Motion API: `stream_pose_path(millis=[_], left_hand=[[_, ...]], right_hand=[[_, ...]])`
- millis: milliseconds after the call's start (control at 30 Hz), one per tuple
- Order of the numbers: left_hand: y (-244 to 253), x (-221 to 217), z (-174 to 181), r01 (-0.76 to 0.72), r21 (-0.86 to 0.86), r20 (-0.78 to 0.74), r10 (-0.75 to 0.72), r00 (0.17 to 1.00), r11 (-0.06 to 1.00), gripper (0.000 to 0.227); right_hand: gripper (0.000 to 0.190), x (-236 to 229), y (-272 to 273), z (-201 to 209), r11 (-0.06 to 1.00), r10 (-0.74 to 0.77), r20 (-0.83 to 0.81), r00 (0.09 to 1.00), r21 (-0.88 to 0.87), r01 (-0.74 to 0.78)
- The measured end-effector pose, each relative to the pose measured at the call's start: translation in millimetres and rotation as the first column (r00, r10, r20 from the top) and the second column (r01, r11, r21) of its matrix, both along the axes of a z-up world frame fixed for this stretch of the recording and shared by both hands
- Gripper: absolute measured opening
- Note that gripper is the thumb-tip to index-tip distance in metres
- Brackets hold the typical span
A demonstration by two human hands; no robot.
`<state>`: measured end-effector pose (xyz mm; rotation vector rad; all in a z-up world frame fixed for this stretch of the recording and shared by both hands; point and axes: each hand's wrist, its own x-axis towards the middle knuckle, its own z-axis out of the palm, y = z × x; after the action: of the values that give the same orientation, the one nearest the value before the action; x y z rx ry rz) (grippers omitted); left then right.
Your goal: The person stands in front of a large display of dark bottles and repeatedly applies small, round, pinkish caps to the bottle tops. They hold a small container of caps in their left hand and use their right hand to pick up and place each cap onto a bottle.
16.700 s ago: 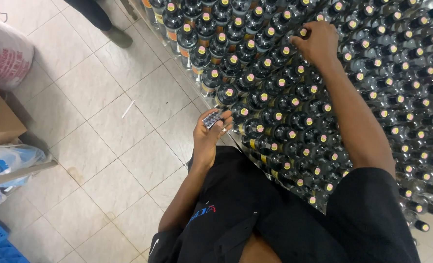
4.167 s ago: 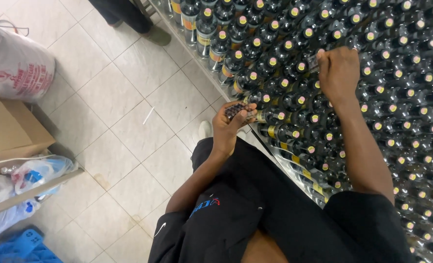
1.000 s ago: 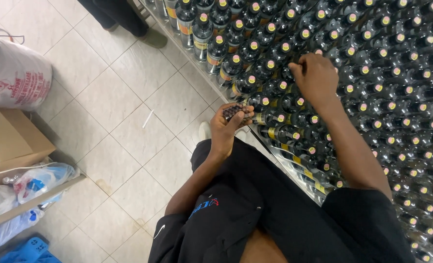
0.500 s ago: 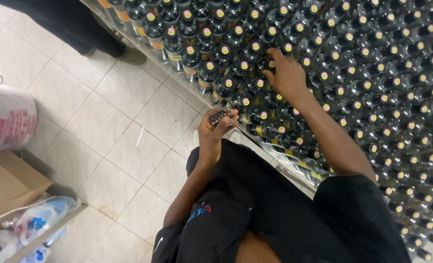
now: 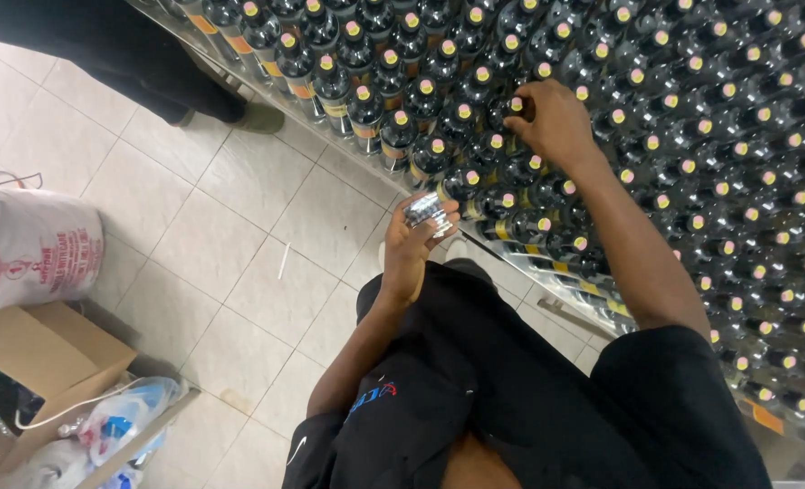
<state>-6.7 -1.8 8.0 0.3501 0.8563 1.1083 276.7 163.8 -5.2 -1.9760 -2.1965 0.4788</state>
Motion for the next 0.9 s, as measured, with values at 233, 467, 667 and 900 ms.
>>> stream_pose_path(millis=[233,467,667,900], left_hand=[[5,26,5,-0.014,0.125,0.000,0.014,1.000,0.992,0.043],[16,81,4,-0.087,0.153,-0.001,0.088,0.996,0.984,0.053],[9,130,-40,-0.145,0.284,-0.011,0.154,0.988,0.948,0.039],[-5,154,-9,-0.242,0.291,-0.033,0.262,0.965,0.926,0.033]], right_hand=[[0.066,-7,-33,32,0.982,0.108,-0.015,0.994,0.159,-0.104],[0.036,-19,-89,100,0.965,0.176,-0.549,0.817,-0.066,-0.252],[0.018,19,-91,50,0.940,0.335,-0.746,0.576,0.220,-0.262],[0.005,76,-53,32,0.913,0.380,-0.669,0.639,0.384,-0.140]])
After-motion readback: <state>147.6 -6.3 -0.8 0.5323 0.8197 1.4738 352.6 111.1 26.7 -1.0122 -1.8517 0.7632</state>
